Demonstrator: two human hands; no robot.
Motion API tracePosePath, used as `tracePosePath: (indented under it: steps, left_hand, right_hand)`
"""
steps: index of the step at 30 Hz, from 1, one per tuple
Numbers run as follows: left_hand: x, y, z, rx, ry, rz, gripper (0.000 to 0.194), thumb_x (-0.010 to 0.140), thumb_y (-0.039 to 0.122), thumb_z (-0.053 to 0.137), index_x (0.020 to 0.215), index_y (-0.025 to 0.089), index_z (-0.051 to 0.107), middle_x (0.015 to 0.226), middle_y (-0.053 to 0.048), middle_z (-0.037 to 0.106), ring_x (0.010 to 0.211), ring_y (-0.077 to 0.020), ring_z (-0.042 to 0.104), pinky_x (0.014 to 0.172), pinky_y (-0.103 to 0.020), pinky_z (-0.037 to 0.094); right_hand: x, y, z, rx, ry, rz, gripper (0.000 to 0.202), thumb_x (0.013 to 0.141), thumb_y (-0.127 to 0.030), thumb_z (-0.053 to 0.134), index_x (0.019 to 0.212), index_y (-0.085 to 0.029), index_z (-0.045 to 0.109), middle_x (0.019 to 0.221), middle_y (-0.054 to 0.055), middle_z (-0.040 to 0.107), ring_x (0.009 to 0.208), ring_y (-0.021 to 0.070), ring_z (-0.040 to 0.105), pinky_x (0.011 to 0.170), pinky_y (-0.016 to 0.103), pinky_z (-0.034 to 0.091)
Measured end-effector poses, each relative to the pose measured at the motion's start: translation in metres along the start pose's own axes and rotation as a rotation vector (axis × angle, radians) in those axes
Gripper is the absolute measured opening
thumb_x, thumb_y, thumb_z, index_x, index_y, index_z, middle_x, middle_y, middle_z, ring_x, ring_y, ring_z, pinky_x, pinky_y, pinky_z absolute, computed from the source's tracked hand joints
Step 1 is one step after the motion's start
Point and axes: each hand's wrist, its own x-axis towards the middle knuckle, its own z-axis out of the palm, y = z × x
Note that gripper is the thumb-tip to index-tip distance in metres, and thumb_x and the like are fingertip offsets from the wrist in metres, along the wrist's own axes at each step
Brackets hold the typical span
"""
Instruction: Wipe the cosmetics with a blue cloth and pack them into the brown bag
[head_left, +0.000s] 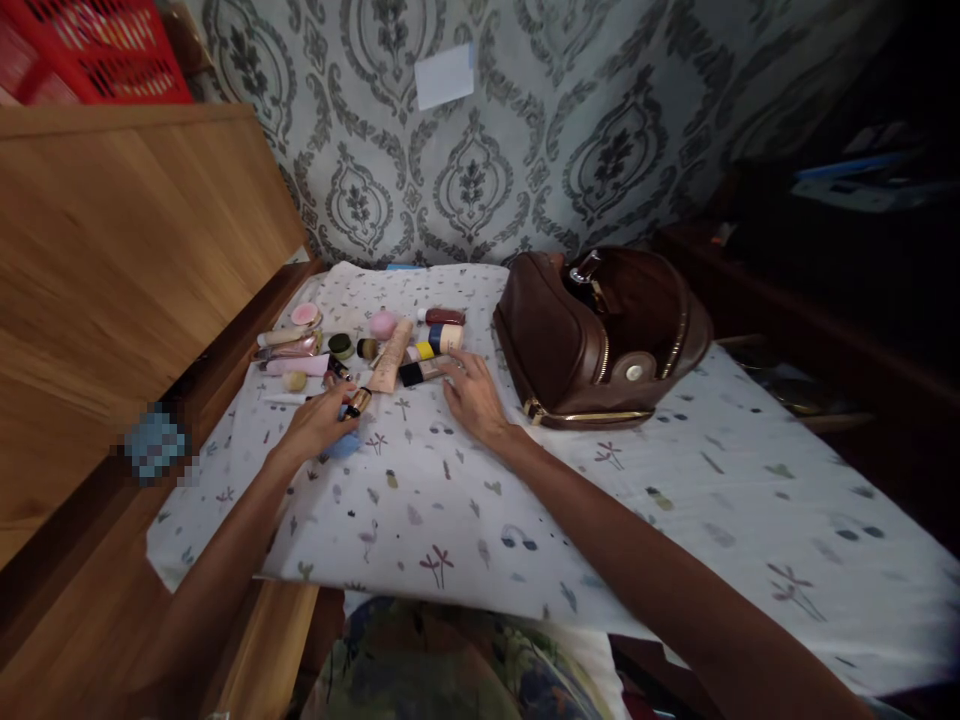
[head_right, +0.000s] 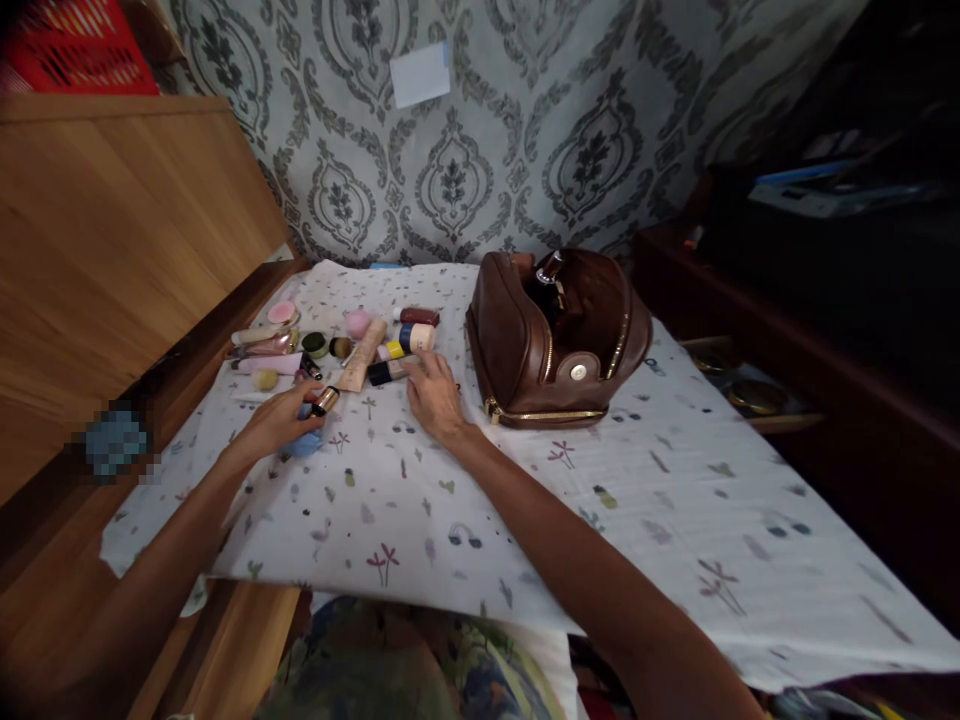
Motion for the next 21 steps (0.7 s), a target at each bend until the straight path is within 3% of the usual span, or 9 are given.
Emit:
tracePosePath:
  steps: [5,10,13,17,19,21]
  left_hand:
    - [-0.021,0.027,-0.003,-0.235,-0.064,0.235,0.028,0.082,0.032,0.060,0.108,0.028,0.066,0.109,0.001,0.074,0.099,-0.0223,0.068,0.084,-0.029,0.049]
    - [-0.018,0.050,0.003,-0.531,-0.097,0.343,0.022,0.085,0.034,0.055,0.095,0.021,0.070,0.091,-0.002,0.074,0.086,-0.0195,0.067,0.080,-0.028,0.050]
    - [-0.012,0.051,0.010,-0.692,0.021,0.287,0.024,0.086,0.037,0.055,0.095,0.019,0.068,0.086,-0.002,0.071,0.079,-0.0179,0.066,0.076,-0.028,0.050]
    - [-0.011,0.047,0.014,-0.767,0.295,0.170,0.026,0.092,0.040,0.052,0.099,0.018,0.064,0.081,-0.001,0.066,0.071,-0.0153,0.062,0.071,-0.027,0.049]
    - [-0.019,0.045,0.015,-0.721,0.352,0.182,0.029,0.096,0.041,0.047,0.104,0.018,0.062,0.091,-0.004,0.068,0.085,-0.0177,0.065,0.079,-0.029,0.050]
    - [-0.033,0.041,0.018,-0.569,0.293,0.273,0.032,0.098,0.042,0.046,0.116,0.018,0.060,0.112,-0.009,0.067,0.105,-0.0219,0.063,0.091,-0.035,0.050]
  right_hand:
    - [-0.006,-0.028,-0.003,0.092,-0.213,-0.239,0.032,0.094,-0.021,0.051,0.123,-0.016,0.064,0.132,0.015,0.060,0.125,0.0285,0.051,0.109,0.048,0.043]
    - [-0.014,-0.050,-0.007,0.210,-0.459,-0.234,0.031,0.096,-0.028,0.056,0.124,-0.018,0.062,0.119,0.011,0.067,0.115,0.0261,0.058,0.100,0.043,0.048]
    - [-0.019,-0.054,-0.008,0.236,-0.510,-0.234,0.025,0.095,-0.025,0.059,0.118,-0.018,0.066,0.110,0.010,0.069,0.107,0.0248,0.061,0.095,0.040,0.048]
    - [-0.026,-0.055,-0.002,0.221,-0.495,-0.250,0.024,0.091,-0.022,0.064,0.115,-0.018,0.067,0.107,0.009,0.070,0.104,0.0243,0.062,0.093,0.040,0.048]
    - [-0.030,-0.056,0.002,0.199,-0.462,-0.235,0.025,0.090,-0.022,0.066,0.115,-0.018,0.067,0.107,0.010,0.070,0.102,0.0245,0.061,0.092,0.040,0.048]
    - [-0.032,-0.056,0.006,0.185,-0.434,-0.226,0.025,0.089,-0.023,0.067,0.114,-0.017,0.067,0.104,0.010,0.070,0.100,0.0245,0.060,0.090,0.040,0.048]
